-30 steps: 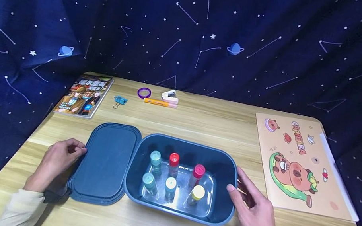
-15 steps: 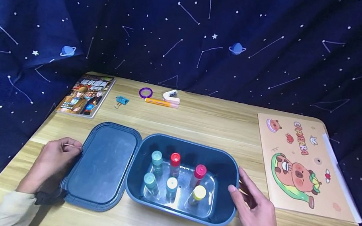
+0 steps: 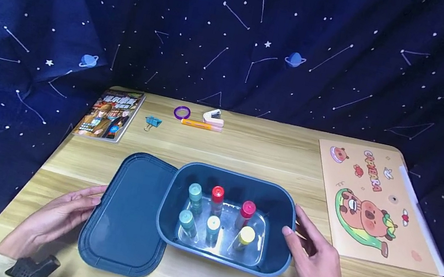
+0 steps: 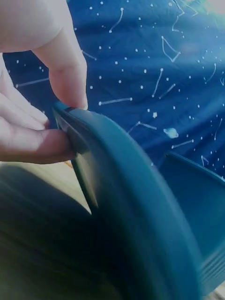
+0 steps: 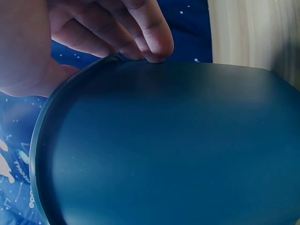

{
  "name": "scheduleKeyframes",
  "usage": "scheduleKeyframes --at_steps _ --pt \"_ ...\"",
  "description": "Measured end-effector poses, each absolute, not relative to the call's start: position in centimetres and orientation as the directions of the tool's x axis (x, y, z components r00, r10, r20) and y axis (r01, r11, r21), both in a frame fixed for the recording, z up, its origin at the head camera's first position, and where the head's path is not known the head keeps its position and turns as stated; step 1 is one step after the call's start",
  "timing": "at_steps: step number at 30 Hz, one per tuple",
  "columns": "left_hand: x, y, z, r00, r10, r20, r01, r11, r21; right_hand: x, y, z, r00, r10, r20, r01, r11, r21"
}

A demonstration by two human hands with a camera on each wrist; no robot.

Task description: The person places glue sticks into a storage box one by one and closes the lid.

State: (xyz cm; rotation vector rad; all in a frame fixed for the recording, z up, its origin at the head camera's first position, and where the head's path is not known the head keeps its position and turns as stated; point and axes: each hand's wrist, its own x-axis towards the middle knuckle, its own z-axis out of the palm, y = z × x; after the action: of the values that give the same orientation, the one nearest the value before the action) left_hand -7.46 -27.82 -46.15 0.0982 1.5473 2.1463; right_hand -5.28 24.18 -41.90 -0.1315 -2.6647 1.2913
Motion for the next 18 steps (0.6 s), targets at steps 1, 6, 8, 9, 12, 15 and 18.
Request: scheduleKeyframes --at_steps 1,6,8,9,12,15,18 --pt "-7.5 -27.7 -46.1 -0.869 0.438 -0.231 -0.357 -0.231 0.905 -5.3 24.2 -41.9 -0.980 0.157 0.119 0.004 0.622 -0.783" --pt "-7.7 -26.8 -44.6 -0.870 0.448 -0.204 -0.337 -0.240 0.911 -5.3 24.1 -41.7 -0.982 0.146 0.117 0.001 0.632 -0.775" --pt "-7.7 -26.2 -43.1 -0.910 0.379 -0.169 -0.265 -0.217 0.940 -5.3 24.0 -41.6 -0.983 0.139 0.117 -0.002 0.634 -0.773" --pt "-7.8 -25.7 -42.0 -0.933 0.329 -0.148 -0.217 -0.184 0.959 -5.4 24.0 -41.6 -0.983 0.139 0.118 -0.002 0.638 -0.770" --pt "-8.2 -23.7 -38.7 -0.986 0.160 -0.036 -0.030 0.041 0.999 -5.4 24.0 -41.6 -0.982 0.149 0.117 0.006 0.641 -0.767" --pt "-9.1 -21.0 -36.3 -0.983 0.101 0.154 0.171 0.201 0.964 -5.4 24.0 -41.6 -0.979 0.164 0.125 0.009 0.641 -0.768" --pt "-10.0 -18.1 -35.5 -0.919 0.173 0.355 0.383 0.168 0.909 -5.4 23.8 -41.7 -0.978 0.161 0.132 -0.003 0.623 -0.782"
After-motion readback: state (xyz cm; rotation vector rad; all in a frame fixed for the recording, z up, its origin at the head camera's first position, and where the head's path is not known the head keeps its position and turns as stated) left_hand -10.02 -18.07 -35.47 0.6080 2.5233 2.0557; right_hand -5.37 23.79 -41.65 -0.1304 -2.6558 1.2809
